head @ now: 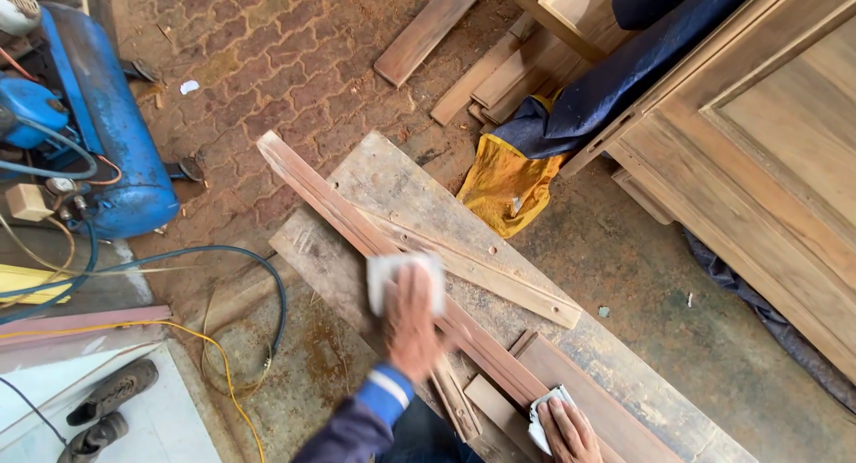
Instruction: Sanding thin wooden strips with sandpaper in a workshop.
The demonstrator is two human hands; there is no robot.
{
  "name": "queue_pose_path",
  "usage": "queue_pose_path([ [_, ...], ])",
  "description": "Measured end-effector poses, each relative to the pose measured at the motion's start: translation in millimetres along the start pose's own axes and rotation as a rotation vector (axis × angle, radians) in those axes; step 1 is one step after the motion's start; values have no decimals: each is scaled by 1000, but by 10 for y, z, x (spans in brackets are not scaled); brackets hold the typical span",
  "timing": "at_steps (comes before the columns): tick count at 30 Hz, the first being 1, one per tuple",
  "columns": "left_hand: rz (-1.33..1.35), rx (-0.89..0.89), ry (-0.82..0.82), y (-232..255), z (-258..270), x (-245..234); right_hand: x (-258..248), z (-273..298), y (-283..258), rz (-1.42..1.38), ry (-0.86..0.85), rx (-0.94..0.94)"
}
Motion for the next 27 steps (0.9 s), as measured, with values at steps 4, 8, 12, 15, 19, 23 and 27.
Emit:
queue_pose_path([
  [4, -24, 297, -77, 311, 251, 126, 136, 91, 62, 76, -40, 1],
  [8, 41, 74, -263, -305, -324, 0, 263, 193, 78, 159, -117, 22],
  [12, 105, 124, 38, 148, -7, -18, 473, 317, 165, 189, -71, 101],
  [15, 271, 309, -232, 537, 466, 365, 552, 281, 170, 201, 37, 116],
  [19, -20, 239, -122, -247, -112, 78, 535, 369, 187, 212, 57, 71],
  [23, 49, 25, 10, -554, -364, 0, 445, 401, 274, 230, 80, 17],
  [27, 371, 230, -154, 341, 428, 130, 442, 414, 193, 229, 107, 0],
])
Point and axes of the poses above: each hand's wrist, its own z-axis away from the middle knuckle, its own x-axis out of the palm, y = z × x, the point moved 9 cm from there along -z, towards the middle knuckle, and after that the axes turned 8 degrees about -y, right-handed, at the moved point
